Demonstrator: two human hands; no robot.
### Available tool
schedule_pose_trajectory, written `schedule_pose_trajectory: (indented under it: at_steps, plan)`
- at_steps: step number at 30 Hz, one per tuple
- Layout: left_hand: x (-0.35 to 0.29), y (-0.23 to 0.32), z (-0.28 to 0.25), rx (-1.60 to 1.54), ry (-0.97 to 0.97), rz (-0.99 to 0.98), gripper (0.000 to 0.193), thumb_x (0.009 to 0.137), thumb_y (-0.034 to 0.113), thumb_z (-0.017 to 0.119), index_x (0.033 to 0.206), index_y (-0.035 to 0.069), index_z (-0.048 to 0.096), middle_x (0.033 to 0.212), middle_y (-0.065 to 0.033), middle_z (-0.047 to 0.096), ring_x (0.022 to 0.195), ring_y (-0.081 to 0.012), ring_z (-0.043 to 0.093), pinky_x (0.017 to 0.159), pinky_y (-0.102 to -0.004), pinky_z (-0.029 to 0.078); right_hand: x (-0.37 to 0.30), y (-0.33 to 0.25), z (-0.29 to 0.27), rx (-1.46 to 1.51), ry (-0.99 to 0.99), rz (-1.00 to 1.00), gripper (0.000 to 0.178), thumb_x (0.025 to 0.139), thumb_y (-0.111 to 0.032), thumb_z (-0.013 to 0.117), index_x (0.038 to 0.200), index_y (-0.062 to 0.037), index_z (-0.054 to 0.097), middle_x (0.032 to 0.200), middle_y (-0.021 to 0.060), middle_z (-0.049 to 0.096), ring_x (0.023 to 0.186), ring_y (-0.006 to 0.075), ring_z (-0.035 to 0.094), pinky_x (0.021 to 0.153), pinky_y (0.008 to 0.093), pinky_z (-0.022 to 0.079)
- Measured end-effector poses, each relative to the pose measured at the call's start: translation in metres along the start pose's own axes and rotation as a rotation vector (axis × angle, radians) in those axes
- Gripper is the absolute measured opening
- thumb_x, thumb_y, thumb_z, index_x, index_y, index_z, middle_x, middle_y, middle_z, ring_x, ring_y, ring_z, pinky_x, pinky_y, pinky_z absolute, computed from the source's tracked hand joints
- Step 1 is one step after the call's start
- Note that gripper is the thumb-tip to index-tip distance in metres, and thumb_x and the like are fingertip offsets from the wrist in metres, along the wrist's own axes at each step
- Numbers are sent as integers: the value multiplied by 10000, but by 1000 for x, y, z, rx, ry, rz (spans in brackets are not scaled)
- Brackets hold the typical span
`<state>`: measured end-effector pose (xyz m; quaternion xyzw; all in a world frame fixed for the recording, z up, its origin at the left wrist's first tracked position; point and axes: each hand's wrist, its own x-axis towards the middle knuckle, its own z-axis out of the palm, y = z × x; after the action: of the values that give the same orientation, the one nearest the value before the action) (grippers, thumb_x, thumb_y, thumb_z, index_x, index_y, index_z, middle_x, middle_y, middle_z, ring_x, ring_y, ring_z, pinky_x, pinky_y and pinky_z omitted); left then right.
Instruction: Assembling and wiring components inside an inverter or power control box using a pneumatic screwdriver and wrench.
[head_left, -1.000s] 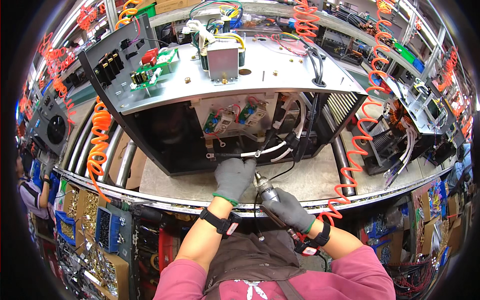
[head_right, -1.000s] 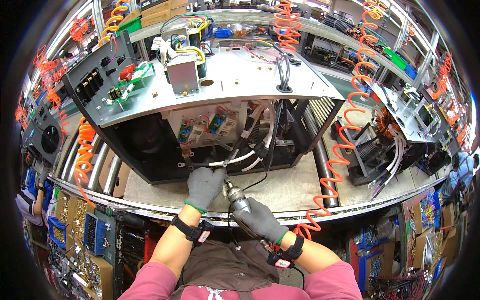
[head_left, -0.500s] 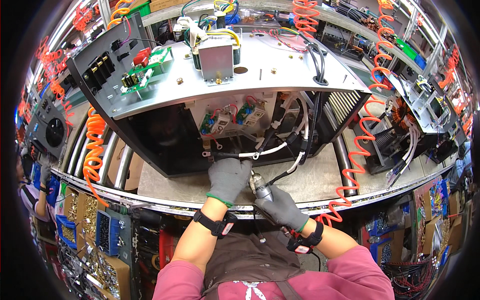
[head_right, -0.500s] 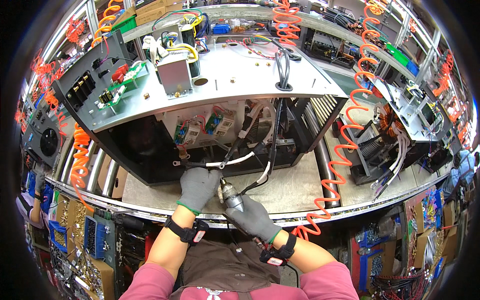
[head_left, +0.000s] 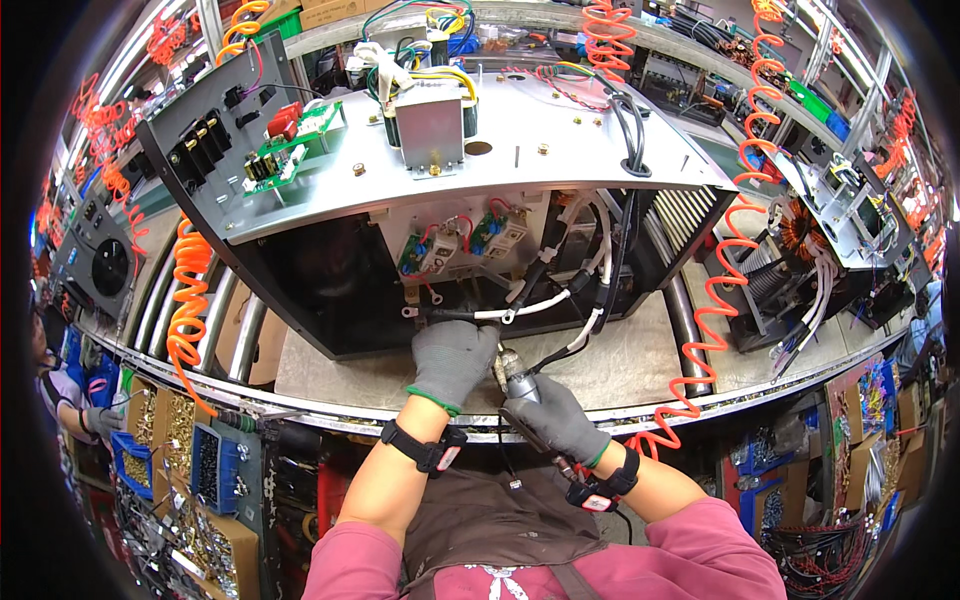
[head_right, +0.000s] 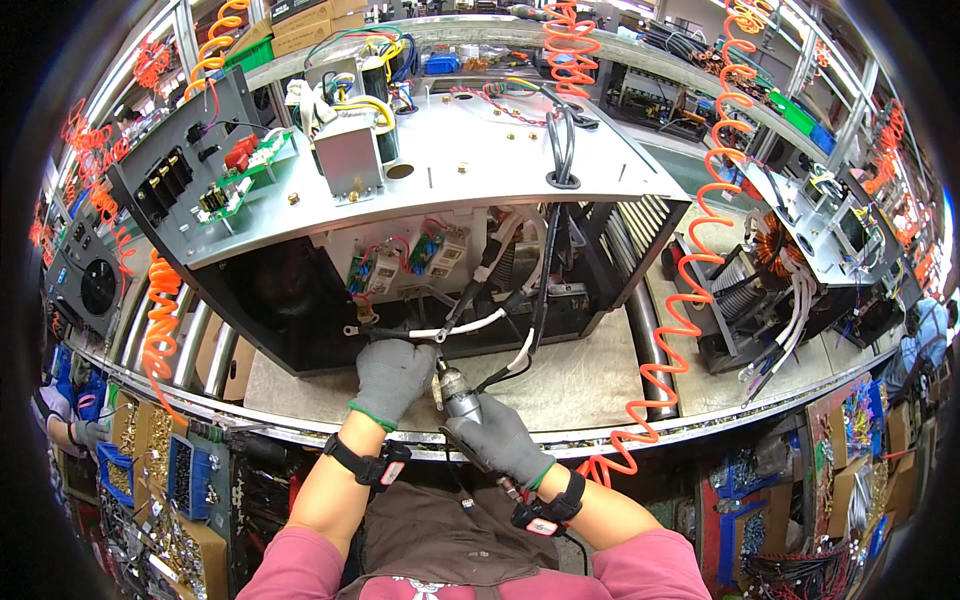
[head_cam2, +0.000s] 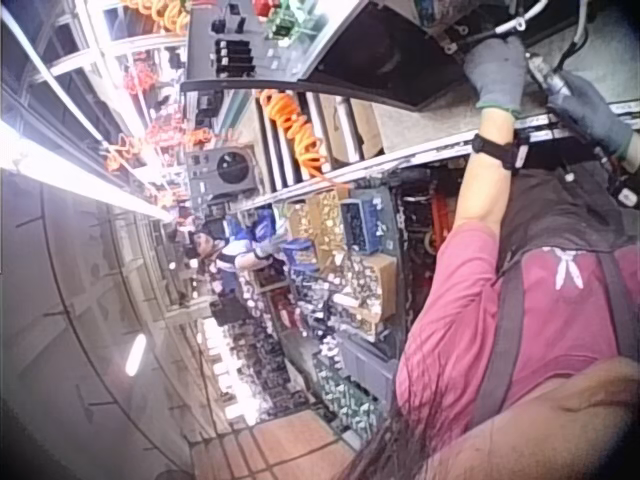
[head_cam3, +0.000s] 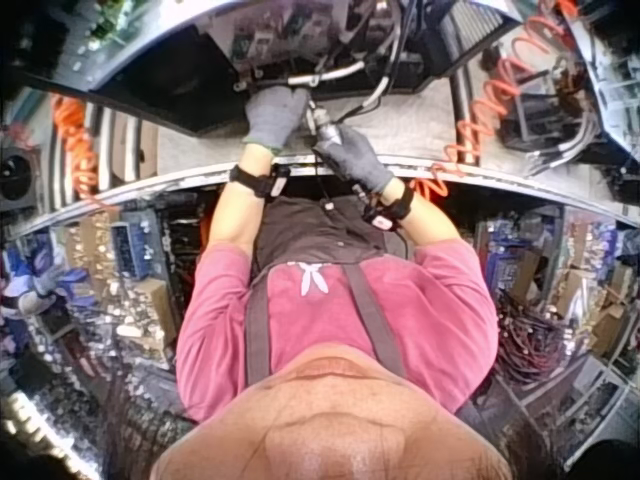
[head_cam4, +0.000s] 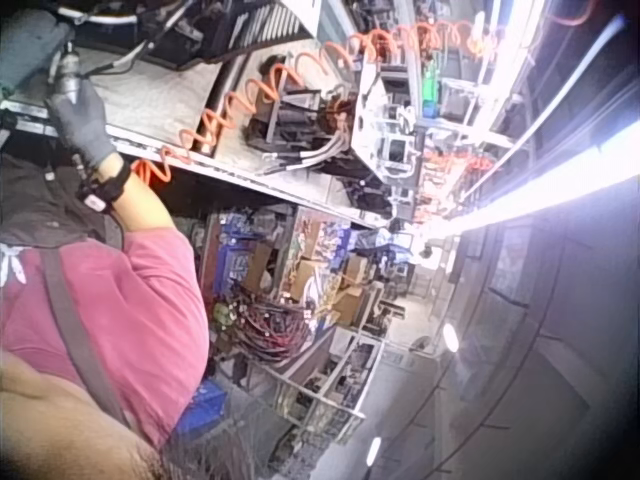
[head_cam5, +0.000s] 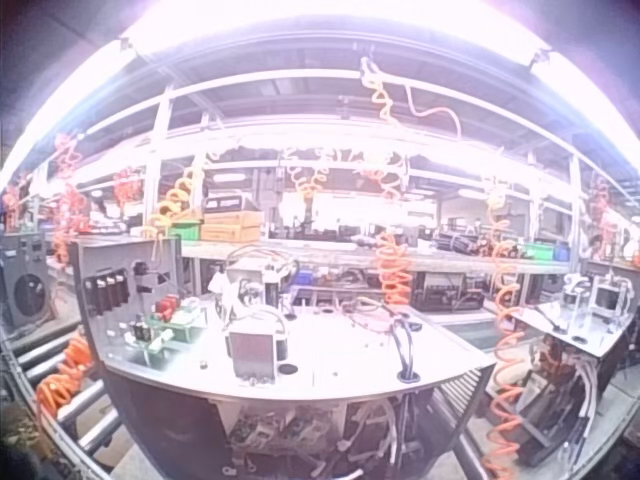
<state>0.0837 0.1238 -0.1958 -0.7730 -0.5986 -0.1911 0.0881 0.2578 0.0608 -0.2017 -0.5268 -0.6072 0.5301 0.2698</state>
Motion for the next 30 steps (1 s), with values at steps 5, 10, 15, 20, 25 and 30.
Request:
schedule_pose_trajectory:
  at_steps: [5,10,15,20,25,30]
  plan:
    - [3,-2,-10,56,-71,23,159,762,234,591,642,135,622,548,-74,578,487,-280,592,414,-406,447,3,6,4,290,-99,-12,293,790,-256,605,922,2,564,758,53,588,668,123,532,612,285,447]
    - [5,-12,-17,14,-139,74,183,772,231,525,751,128,674,680,-84,632,660,-288,643,536,-443,482,6,-1,8,368,-122,22,204,816,-216,503,900,-34,544,706,42,562,572,100,522,524,240,427]
    - [10,-9,-31,83,-302,100,119,776,194,541,800,150,648,737,-47,638,705,-243,642,581,-445,485,-1,0,19,894,-239,201,369,874,-395,498,950,-37,547,711,68,585,551,130,546,509,246,450]
    - [0,-19,-6,19,-45,168,117,763,207,543,789,164,649,705,-45,627,662,-234,635,572,-426,468,-4,-14,33,978,-288,243,462,895,-489,496,1012,-43,536,646,32,508,520,117,472,487,227,402]
    - [5,-1,-9,-232,75,-194,254,874,341,542,913,123,665,794,-110,652,697,-269,633,613,-354,483,-5,-22,36,1030,-260,282,374,917,-402,479,1008,-45,542,614,1,440,509,94,404,476,228,356]
    - [-7,3,-5,24,-182,-276,467,777,233,514,1243,191,520,965,-123,631,724,-269,628,591,-349,480,-1,-17,34,976,-261,266,397,907,-425,483,1011,-47,547,624,10,470,520,103,430,490,234,375]
